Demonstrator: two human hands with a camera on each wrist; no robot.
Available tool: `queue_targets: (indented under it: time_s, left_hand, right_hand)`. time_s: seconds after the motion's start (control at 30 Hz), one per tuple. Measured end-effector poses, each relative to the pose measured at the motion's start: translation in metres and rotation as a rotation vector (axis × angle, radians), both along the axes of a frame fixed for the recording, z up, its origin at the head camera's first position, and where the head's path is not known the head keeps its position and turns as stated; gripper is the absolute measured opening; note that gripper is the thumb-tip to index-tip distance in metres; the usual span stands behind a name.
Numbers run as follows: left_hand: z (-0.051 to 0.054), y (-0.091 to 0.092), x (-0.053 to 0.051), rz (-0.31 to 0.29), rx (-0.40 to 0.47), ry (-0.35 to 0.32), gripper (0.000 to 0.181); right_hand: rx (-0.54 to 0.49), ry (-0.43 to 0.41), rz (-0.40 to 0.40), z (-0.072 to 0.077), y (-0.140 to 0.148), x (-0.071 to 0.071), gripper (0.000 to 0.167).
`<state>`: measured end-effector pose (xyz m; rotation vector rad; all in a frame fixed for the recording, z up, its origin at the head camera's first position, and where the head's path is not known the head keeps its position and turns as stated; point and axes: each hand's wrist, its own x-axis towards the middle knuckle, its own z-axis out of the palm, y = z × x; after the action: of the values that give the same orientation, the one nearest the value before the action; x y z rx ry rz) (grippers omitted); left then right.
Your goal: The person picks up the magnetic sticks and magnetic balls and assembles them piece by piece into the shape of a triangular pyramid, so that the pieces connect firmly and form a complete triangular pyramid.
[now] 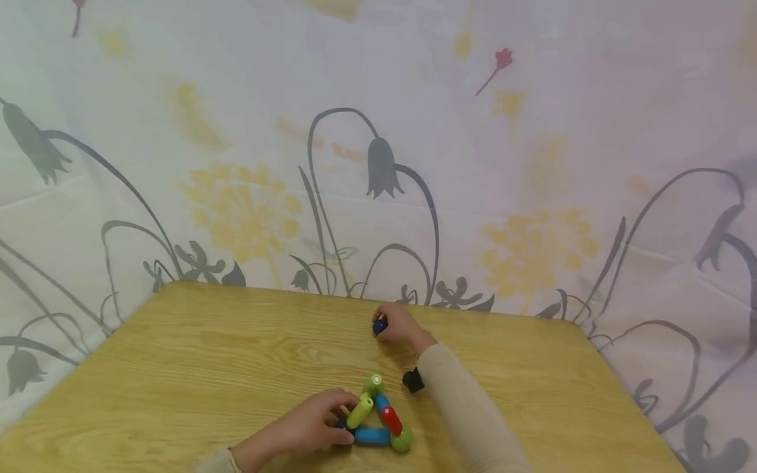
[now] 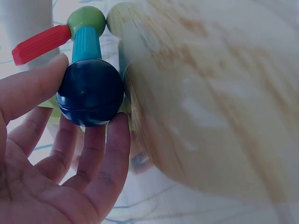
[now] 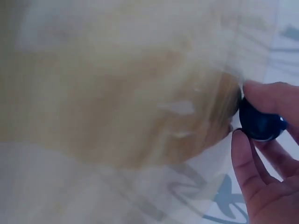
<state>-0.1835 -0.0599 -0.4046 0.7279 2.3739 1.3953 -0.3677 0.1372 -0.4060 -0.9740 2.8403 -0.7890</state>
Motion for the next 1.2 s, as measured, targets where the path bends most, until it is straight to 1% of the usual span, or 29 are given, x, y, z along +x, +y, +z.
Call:
queue_targets:
  time_s: [0.1,0.17,0.23,0.3,0.37,0.43,0.5,0.67,0.73,0.8,0.83,0.9,0.97,1.03,1.13,1.2]
  left_hand:
    - [0.0,-0.002,-0.002,0.002,-0.002,0.005,0.032]
    - [-0.001,-0.004,-0.003,0.002,-0.006,0.009,0.032]
    - [-0.002,-0.007,-0.004,0.004,-0.009,0.006,0.032]
    - [-0.002,-0.009,-0.004,-0.001,-0.01,0.013,0.032]
    - [-0.003,-0.01,-0.003,-0.003,-0.007,0.006,0.031]
    - [-0.003,-0.011,-0.002,-0.005,-0.002,0.008,0.031]
    - [-0.003,-0.01,-0.002,-0.007,0.003,0.011,0.03]
    - [0.0,-0.008,-0.002,-0.012,0.008,0.023,0.03]
    - [0.0,-0.006,-0.002,-0.019,0.011,0.023,0.03]
    - [0.0,-0.005,-0.001,-0.022,0.011,0.024,0.03]
    - [0.0,-0.005,0.0,-0.023,0.009,0.026,0.03]
    - [0.0,-0.004,0.0,-0.021,0.007,0.029,0.03]
    - [0.001,-0.004,0.001,-0.02,0.003,0.029,0.031]
    - [0.002,-0.003,0.001,-0.025,0.003,0.025,0.031]
    - [0.002,-0.001,0.001,-0.036,0.009,0.012,0.029]
    - [0.002,0.0,0.001,-0.044,0.021,0.002,0.024]
  right_hand:
    - [-0.018,-0.038,0.0,-0.003,0.003,0.013,0.03]
    - [-0.039,-0.073,-0.016,-0.004,0.003,0.024,0.032]
    - [-0.068,-0.086,-0.007,-0.005,0.004,0.035,0.034]
    - [-0.11,-0.105,0.0,-0.005,0.005,0.047,0.036]
    - [-0.16,-0.123,0.001,-0.005,0.008,0.059,0.039]
    - [-0.213,-0.143,-0.007,-0.003,0.013,0.07,0.041]
    - [-0.254,-0.151,-0.029,-0.001,0.018,0.081,0.041]
    - [-0.343,-0.155,-0.062,0.011,0.027,0.104,0.039]
    - [-0.395,-0.184,-0.07,0.016,0.029,0.113,0.038]
    - [-0.463,-0.242,-0.068,0.021,0.029,0.121,0.038]
    - [-0.501,-0.275,-0.055,0.024,0.029,0.125,0.038]
    - [-0.554,-0.342,0.002,0.026,0.028,0.13,0.038]
    - [-0.581,-0.414,0.062,0.026,0.027,0.134,0.039]
    - [-0.585,-0.46,0.118,0.024,0.026,0.137,0.04]
    - [-0.578,-0.49,0.159,0.021,0.025,0.141,0.041]
    - [-0.58,-0.485,0.186,0.02,0.024,0.143,0.042]
